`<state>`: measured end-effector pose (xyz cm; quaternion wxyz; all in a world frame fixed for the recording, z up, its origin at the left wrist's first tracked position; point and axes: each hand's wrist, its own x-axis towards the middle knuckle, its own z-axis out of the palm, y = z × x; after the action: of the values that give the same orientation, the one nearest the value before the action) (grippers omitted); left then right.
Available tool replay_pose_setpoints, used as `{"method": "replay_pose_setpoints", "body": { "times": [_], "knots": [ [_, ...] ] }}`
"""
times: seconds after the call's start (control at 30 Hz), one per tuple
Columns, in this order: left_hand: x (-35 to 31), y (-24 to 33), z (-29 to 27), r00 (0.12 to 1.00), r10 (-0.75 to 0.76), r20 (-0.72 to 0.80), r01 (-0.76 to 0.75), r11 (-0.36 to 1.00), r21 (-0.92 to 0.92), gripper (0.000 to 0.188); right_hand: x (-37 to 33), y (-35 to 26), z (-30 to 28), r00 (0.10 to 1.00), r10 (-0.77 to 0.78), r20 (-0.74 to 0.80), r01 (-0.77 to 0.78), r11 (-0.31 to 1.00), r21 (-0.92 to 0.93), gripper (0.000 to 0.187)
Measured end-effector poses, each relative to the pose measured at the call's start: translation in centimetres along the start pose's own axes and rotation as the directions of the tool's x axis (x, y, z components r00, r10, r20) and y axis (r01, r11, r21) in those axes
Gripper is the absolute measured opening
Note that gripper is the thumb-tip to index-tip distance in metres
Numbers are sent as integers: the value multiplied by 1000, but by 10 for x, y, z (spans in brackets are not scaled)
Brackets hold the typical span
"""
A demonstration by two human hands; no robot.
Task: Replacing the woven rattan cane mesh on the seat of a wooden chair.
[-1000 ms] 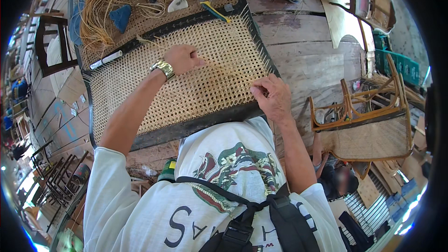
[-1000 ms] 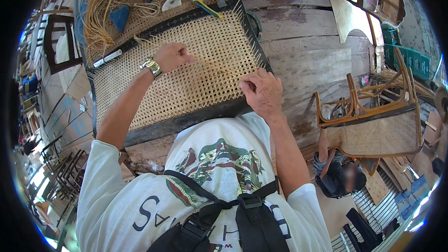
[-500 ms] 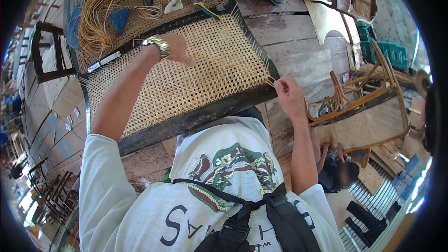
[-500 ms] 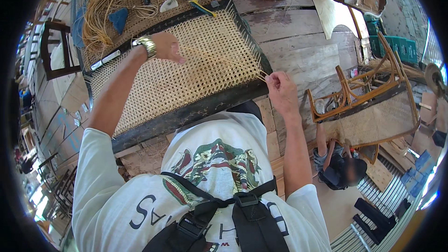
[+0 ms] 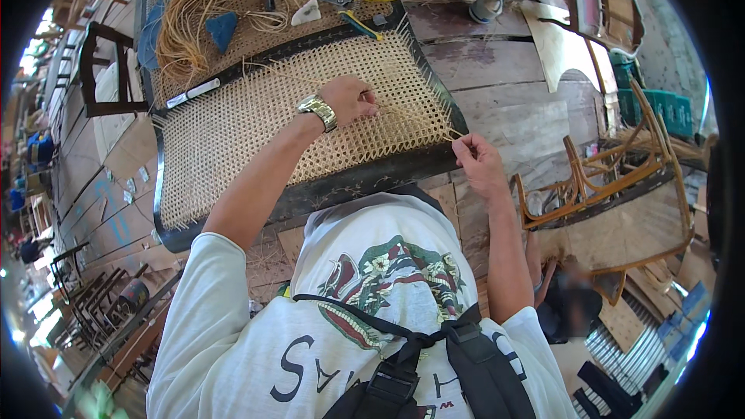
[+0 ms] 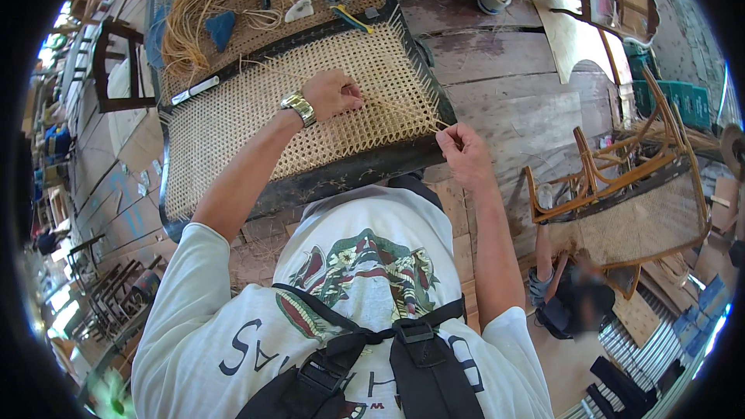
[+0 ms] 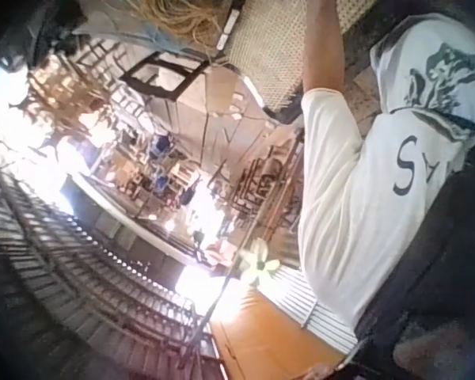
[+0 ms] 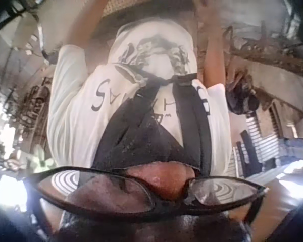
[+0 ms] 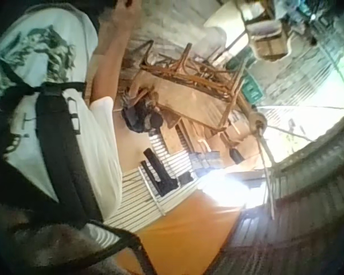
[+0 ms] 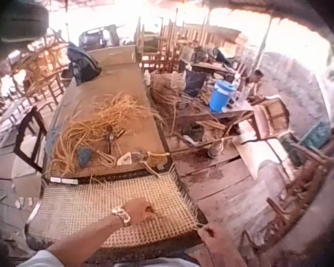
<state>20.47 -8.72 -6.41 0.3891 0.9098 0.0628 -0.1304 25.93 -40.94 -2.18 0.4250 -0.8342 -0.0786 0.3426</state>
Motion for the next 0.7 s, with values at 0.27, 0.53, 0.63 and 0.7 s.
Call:
{"method": "replay_pose_setpoints", "body": {
  "times": [0.27, 0.53, 0.63, 0.7],
  "knots": [
    [2, 14, 12, 997, 53, -50, -44, 984, 173, 16, 5, -6, -10, 925, -278, 258, 164, 906, 390, 11],
    [8, 33, 14, 977, -212, -40, 215, 964, 156, 48, 18, -10, -19, 820, -518, 244, 546, 835, -61, 12],
    [11, 44, 25, 945, -319, -71, 327, 915, 235, 43, 24, -3, -20, 842, -486, 234, 502, 865, -10, 13],
    [11, 28, 39, 950, -294, -103, 311, 921, 233, 42, 27, 0, -20, 805, -538, 249, 558, 830, -14, 13]
  ]
}}
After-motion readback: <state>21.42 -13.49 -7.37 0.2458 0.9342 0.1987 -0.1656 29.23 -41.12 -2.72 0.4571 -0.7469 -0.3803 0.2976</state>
